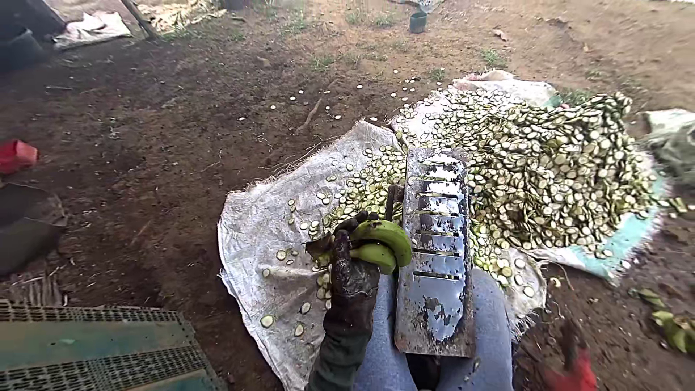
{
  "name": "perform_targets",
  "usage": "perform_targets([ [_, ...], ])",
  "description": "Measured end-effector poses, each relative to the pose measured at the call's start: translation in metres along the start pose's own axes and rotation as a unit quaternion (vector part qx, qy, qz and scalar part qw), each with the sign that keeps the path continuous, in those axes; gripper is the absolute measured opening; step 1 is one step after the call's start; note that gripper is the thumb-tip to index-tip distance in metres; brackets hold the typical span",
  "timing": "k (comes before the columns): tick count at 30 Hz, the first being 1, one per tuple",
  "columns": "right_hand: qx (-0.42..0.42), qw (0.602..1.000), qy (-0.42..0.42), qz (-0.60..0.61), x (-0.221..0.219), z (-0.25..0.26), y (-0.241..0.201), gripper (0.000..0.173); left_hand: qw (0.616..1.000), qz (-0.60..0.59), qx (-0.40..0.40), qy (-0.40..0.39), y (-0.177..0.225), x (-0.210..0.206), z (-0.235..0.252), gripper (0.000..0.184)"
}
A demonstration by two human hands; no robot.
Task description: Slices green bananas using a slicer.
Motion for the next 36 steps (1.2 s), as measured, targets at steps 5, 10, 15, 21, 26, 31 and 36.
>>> perform_targets([
  [5, 0.32, 0.941, -0.099, 0.041, -0.14, 0.076, -0.254, 0.094, 0.984, 0.174, -0.008, -0.032, -0.013, -0.045, -0.017, 0.041],
  [10, 0.291, 0.948, -0.07, 0.11, -0.115, 0.107, -0.246, 0.106, 0.923, 0.305, 0.081, -0.221, -0.029, -0.095, -0.029, 0.039],
  [15, 0.162, 0.979, -0.009, 0.127, -0.035, 0.122, -0.164, 0.102, 0.828, 0.313, 0.014, -0.466, -0.104, -0.162, -0.055, 0.049],
  [21, 0.046, 0.995, 0.086, 0.006, 0.074, 0.107, -0.062, 0.09, 0.716, 0.286, 0.001, -0.637, -0.205, -0.238, -0.141, 0.038],
  [26, -0.09, 0.986, 0.09, -0.106, 0.133, 0.078, 0.01, 0.081, 0.6, 0.317, 0.023, -0.734, -0.276, -0.268, -0.242, 0.039],
  [31, -0.243, 0.946, 0.004, -0.216, 0.161, 0.024, 0.094, 0.079, 0.404, 0.389, 0.043, -0.827, -0.342, -0.244, -0.349, 0.051],
  [36, -0.389, 0.89, -0.069, -0.228, 0.162, -0.048, 0.151, 0.086, 0.329, 0.389, 0.069, -0.857, -0.377, -0.193, -0.442, 0.047],
])
Point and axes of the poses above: each hand's wrist, its own z-axis towards the middle knuckle, its own x-axis out of the back of the hand, y = z × x, the point moved 8 cm from there along z, towards the middle knuckle, and after that the axes turned 2 degrees about z, right-handed, at the moved point
